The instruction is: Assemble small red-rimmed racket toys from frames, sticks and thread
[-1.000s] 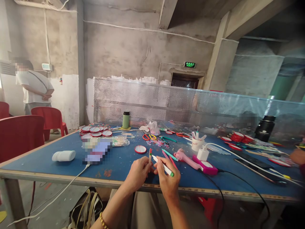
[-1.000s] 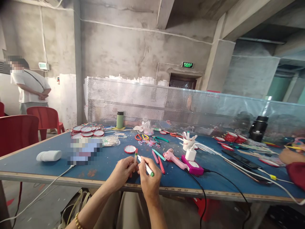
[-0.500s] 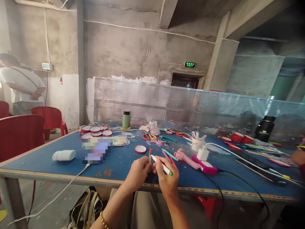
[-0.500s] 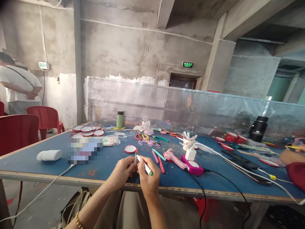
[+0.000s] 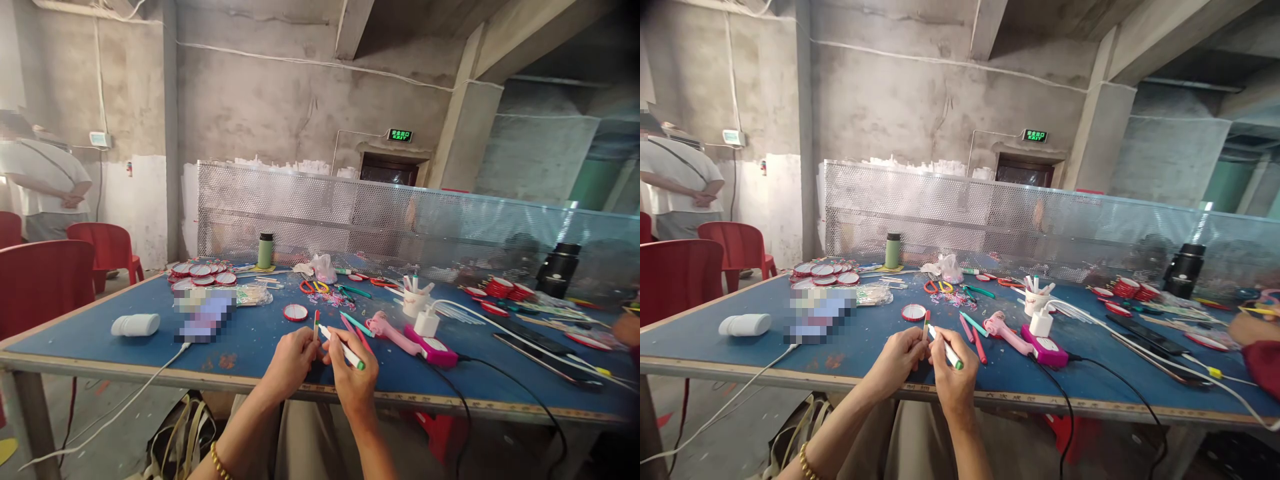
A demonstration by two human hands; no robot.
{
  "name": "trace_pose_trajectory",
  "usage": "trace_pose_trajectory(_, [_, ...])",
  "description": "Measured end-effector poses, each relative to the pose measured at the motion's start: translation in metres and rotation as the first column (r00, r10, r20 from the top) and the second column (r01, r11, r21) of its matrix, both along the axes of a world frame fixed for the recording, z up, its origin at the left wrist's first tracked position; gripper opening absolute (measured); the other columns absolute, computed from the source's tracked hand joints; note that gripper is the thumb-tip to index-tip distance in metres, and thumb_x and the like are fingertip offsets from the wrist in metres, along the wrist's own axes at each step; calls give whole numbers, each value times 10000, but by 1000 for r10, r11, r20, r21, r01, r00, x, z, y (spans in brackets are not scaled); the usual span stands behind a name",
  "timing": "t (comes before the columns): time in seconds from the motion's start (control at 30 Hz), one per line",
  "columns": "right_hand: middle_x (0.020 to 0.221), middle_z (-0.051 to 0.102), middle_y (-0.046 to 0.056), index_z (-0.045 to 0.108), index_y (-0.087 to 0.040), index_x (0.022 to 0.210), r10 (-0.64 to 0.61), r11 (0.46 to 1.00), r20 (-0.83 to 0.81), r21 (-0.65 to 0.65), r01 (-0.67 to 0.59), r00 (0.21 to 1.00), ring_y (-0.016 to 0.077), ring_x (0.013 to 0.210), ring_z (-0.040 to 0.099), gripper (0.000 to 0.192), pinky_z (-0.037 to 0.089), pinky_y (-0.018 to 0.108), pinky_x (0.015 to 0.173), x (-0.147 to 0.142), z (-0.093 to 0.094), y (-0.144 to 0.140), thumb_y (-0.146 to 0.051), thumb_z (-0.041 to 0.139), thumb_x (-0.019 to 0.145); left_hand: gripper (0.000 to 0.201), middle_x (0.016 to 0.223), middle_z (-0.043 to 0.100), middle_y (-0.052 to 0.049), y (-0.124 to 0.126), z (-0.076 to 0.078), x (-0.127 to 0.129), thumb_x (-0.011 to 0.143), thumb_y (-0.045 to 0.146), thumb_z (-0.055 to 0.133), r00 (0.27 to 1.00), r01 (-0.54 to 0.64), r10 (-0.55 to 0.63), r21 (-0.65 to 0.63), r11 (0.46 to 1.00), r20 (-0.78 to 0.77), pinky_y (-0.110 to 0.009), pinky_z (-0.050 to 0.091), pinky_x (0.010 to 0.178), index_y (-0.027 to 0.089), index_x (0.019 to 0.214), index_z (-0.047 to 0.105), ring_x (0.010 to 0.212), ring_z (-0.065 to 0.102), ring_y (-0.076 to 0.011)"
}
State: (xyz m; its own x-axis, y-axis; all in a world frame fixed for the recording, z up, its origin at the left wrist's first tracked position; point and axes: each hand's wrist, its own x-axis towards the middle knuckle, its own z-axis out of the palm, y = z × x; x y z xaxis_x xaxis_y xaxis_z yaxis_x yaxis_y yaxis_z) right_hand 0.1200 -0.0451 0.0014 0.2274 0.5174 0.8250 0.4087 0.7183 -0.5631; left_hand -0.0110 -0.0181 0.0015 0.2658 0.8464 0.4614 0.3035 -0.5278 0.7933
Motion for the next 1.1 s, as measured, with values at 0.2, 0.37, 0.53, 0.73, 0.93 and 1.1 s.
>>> trace_pose_trajectory(0.2, [705,708,19,715,-192,913,20,1000,70,-1,-20,997,142,524,644,203,544,241,534,2,-3,2,-318,559,947,257,585,560,28,0,-1,0,902,296,435,1000,-12,12,-4,1000,-8,-225,316,550,200,674,502,525,490,-121])
trace_pose_trajectory(0.37, [701,706,16,716,-192,915,12,1000,77,2,-12,997,141,524,643,200,546,243,543,2,-2,3,-314,560,947,253,600,574,23,-1,0,0,903,293,435,1000,-11,11,3,1000,-10,-228,314,557,200,676,498,533,492,-123])
trace_pose_trajectory(0.53, [714,718,27,716,-193,901,-1,1000,61,-6,2,998,147,531,650,216,549,247,543,2,-3,4,-337,561,944,267,606,580,21,-2,1,1,912,308,430,1000,-1,1,-6,1000,2,-224,323,550,198,682,509,527,500,-120])
trace_pose_trajectory(0.73, [713,722,36,714,-189,884,-35,999,36,-11,35,999,153,532,657,219,552,248,538,2,-5,4,-347,571,938,295,605,582,22,-2,1,0,922,344,430,1000,6,-6,-8,1000,8,-220,327,539,196,686,526,518,504,-118])
trace_pose_trajectory(0.93, [720,733,43,703,-187,863,-39,999,-3,7,39,999,158,545,668,234,540,236,504,0,-2,2,-360,566,940,281,643,623,4,-2,1,0,913,332,428,1000,5,-4,-23,1000,11,-221,333,548,195,700,548,534,516,-124])
trace_pose_trajectory(1.1, [727,729,37,712,-190,894,-11,1000,27,-8,11,1000,154,544,663,216,552,245,536,2,-4,3,-345,570,939,269,602,576,19,-1,0,0,905,317,432,1000,-4,4,-9,1000,0,-222,318,552,198,684,528,537,501,-124])
